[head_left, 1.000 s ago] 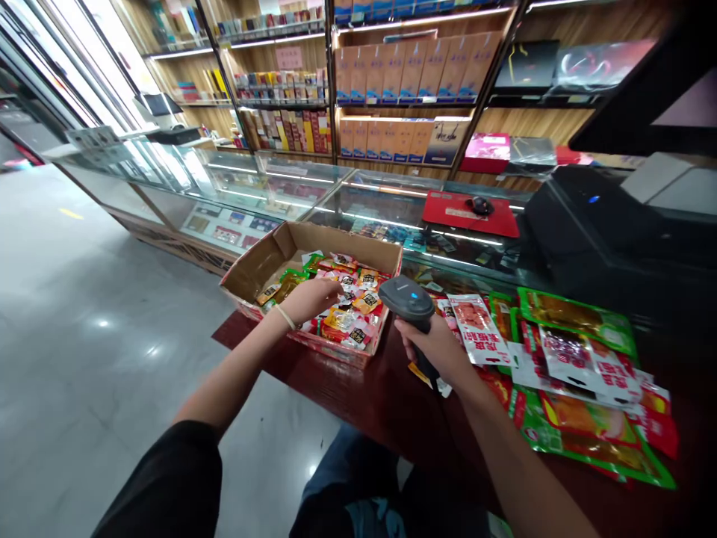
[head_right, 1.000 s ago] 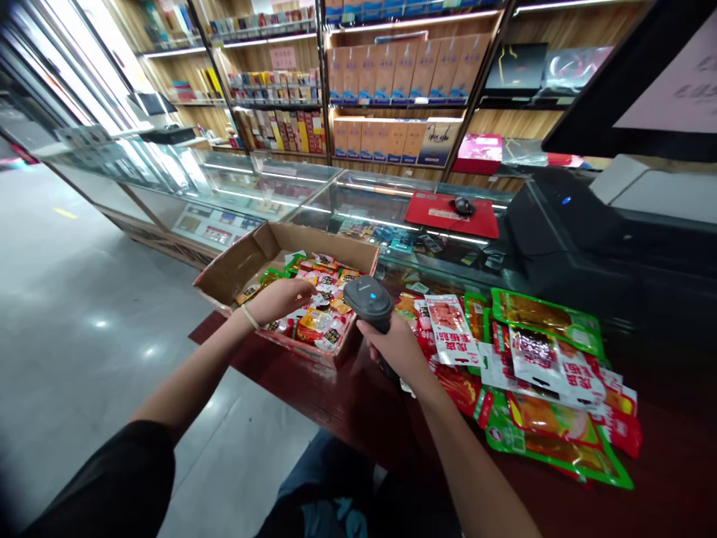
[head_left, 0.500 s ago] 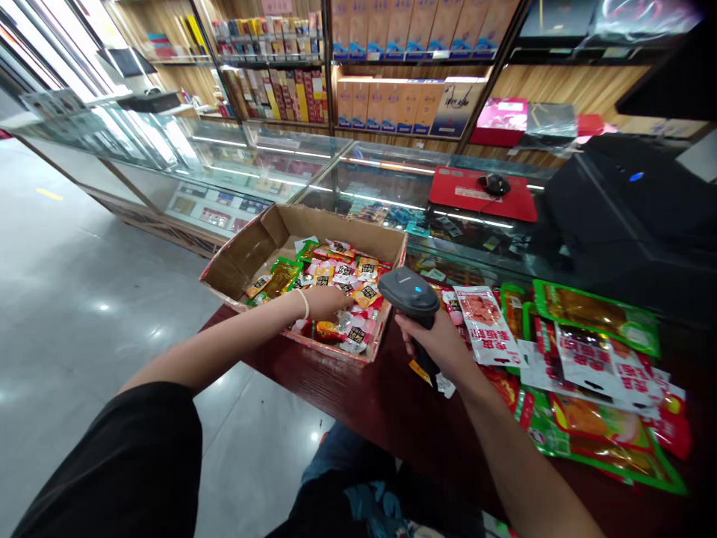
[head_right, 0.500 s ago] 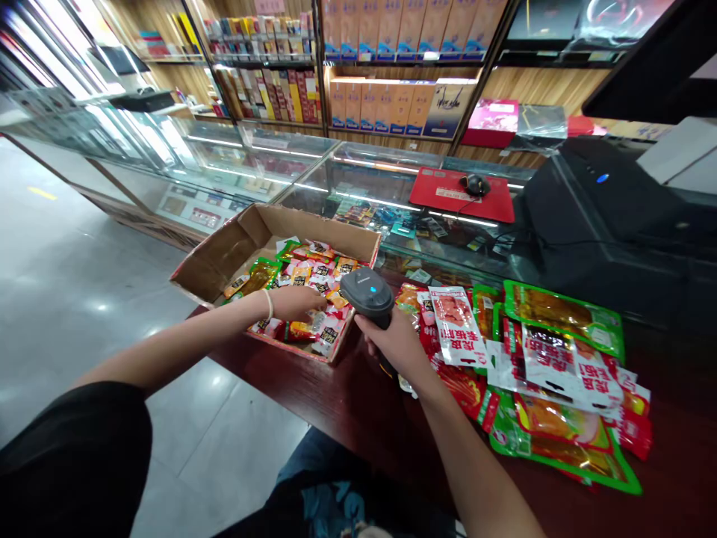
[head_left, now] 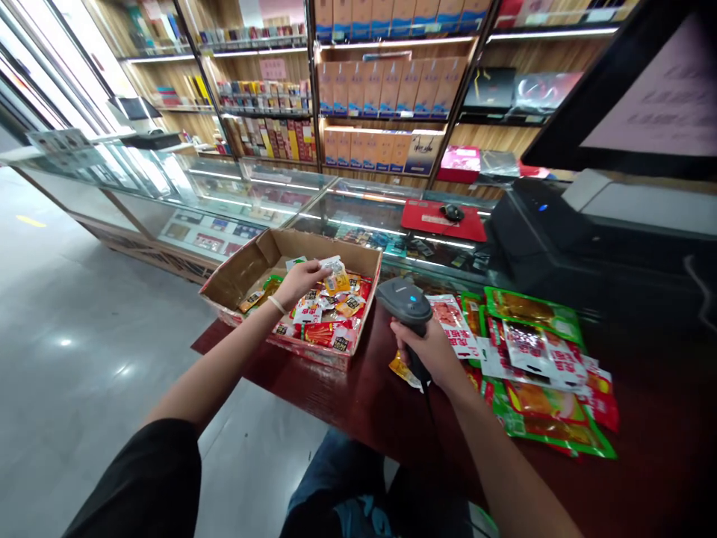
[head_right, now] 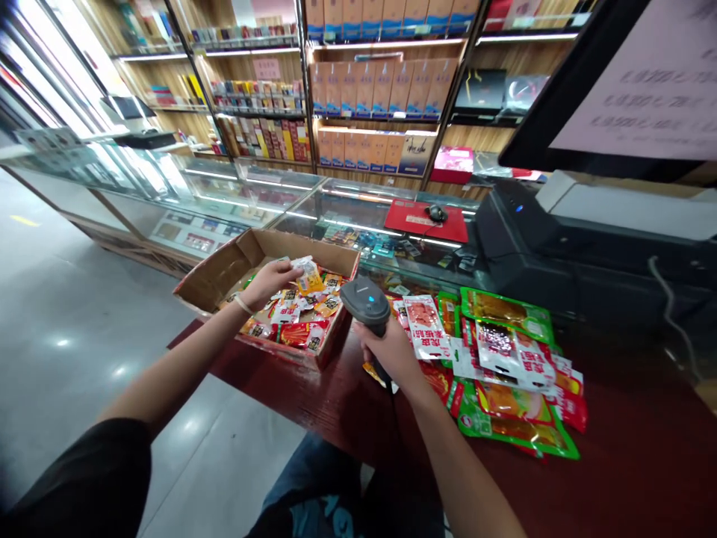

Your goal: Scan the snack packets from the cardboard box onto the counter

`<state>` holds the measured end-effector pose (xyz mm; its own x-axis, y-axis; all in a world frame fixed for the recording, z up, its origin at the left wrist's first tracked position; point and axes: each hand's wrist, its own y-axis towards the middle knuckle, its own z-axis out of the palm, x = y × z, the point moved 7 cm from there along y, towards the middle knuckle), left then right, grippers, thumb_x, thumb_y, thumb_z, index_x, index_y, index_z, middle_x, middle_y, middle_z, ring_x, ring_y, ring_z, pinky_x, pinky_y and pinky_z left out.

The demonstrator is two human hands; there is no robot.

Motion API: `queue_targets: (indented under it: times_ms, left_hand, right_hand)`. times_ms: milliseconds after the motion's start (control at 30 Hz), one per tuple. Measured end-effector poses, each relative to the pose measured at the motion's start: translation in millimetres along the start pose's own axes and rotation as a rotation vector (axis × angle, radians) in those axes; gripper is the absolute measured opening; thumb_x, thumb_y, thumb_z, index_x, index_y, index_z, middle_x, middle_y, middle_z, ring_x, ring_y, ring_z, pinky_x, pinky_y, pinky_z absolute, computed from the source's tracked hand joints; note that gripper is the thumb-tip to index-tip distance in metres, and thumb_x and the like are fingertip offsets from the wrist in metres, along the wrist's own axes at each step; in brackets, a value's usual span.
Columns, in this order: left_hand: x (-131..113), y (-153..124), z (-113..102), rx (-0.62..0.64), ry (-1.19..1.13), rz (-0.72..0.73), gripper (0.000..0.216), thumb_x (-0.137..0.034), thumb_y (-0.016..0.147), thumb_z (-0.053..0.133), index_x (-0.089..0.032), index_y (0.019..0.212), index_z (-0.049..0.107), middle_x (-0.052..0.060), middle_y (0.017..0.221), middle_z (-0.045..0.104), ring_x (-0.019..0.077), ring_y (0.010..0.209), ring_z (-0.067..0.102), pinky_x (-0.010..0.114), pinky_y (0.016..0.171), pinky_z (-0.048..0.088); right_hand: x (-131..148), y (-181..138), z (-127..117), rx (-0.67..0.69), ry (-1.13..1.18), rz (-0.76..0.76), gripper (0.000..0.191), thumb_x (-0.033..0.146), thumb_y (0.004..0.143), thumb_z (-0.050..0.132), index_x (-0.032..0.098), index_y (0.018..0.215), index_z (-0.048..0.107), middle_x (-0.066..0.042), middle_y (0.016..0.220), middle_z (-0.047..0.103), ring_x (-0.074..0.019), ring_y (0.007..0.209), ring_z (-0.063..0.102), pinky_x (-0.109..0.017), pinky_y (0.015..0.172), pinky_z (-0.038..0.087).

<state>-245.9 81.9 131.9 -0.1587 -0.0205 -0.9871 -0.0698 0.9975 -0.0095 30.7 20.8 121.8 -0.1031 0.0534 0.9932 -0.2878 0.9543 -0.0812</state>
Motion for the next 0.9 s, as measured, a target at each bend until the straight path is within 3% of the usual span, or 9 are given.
queue_targets:
  times_ms: [100, 200, 367, 533, 633, 900]
  left_hand:
    - [-11.4, -9.3, 9.9, -0.037, -0.256, -0.011, 0.035, -0.035, 0.068, 0.079, -0.014, 0.091, 0.061, 0.000, 0.079, 0.065, 0.0088, 0.066, 0.061, 0.022, 0.065, 0.055]
    - [-20.8, -16.8, 28.1, -0.071, -0.444, -0.028, 0.032, -0.026, 0.070, 0.080, -0.015, 0.090, 0.057, -0.002, 0.076, 0.063, 0.0075, 0.064, 0.063, 0.024, 0.071, 0.058]
    - [-25.1, -26.5, 83.5, -0.037, -0.638, -0.126, 0.022, -0.013, 0.075, 0.075, -0.014, 0.085, 0.055, 0.003, 0.086, 0.068, 0.0091, 0.074, 0.068, 0.024, 0.080, 0.059]
    - [-31.0, -35.0, 138.4, 0.044, -0.731, -0.169, 0.013, -0.010, 0.081, 0.067, -0.013, 0.090, 0.059, 0.006, 0.093, 0.071, 0.0096, 0.080, 0.069, 0.024, 0.086, 0.057]
    - [-34.0, -37.7, 160.5, 0.066, -0.732, -0.186, 0.012, -0.010, 0.082, 0.066, -0.014, 0.091, 0.059, 0.007, 0.098, 0.072, 0.0103, 0.084, 0.069, 0.025, 0.087, 0.056]
    - [-30.8, -39.2, 187.2, 0.091, -0.682, -0.192, 0.017, -0.014, 0.079, 0.072, -0.014, 0.089, 0.058, 0.005, 0.096, 0.071, 0.0094, 0.081, 0.068, 0.023, 0.083, 0.056]
  right_hand:
    - [3.1, -9.7, -8.1, -0.049, 0.013, -0.007, 0.039, 0.054, 0.074, 0.071, 0.022, 0.070, 0.051, 0.004, 0.049, 0.053, -0.0118, 0.037, 0.049, -0.025, 0.038, 0.041]
    - [6.9, -20.6, -18.4, -0.094, 0.040, -0.028, 0.040, 0.055, 0.072, 0.073, 0.022, 0.073, 0.051, 0.005, 0.048, 0.053, -0.0114, 0.036, 0.048, -0.024, 0.037, 0.040]
    - [11.2, -45.3, -46.1, -0.218, 0.026, -0.039, 0.039, 0.054, 0.071, 0.074, 0.023, 0.082, 0.053, 0.005, 0.047, 0.053, -0.0122, 0.036, 0.046, -0.025, 0.037, 0.039]
    - [12.2, -70.5, -72.9, -0.262, -0.026, -0.070, 0.039, 0.051, 0.072, 0.074, 0.024, 0.092, 0.055, 0.006, 0.046, 0.054, -0.0136, 0.036, 0.046, -0.026, 0.037, 0.039]
    - [3.6, -80.2, -85.9, -0.256, -0.039, -0.057, 0.036, 0.052, 0.074, 0.072, 0.025, 0.088, 0.054, 0.005, 0.046, 0.053, -0.0148, 0.036, 0.047, -0.027, 0.037, 0.039]
    - [-19.1, -89.6, -103.8, -0.230, -0.063, -0.054, 0.033, 0.053, 0.080, 0.068, 0.023, 0.082, 0.053, 0.005, 0.047, 0.053, -0.0140, 0.036, 0.048, -0.026, 0.039, 0.039]
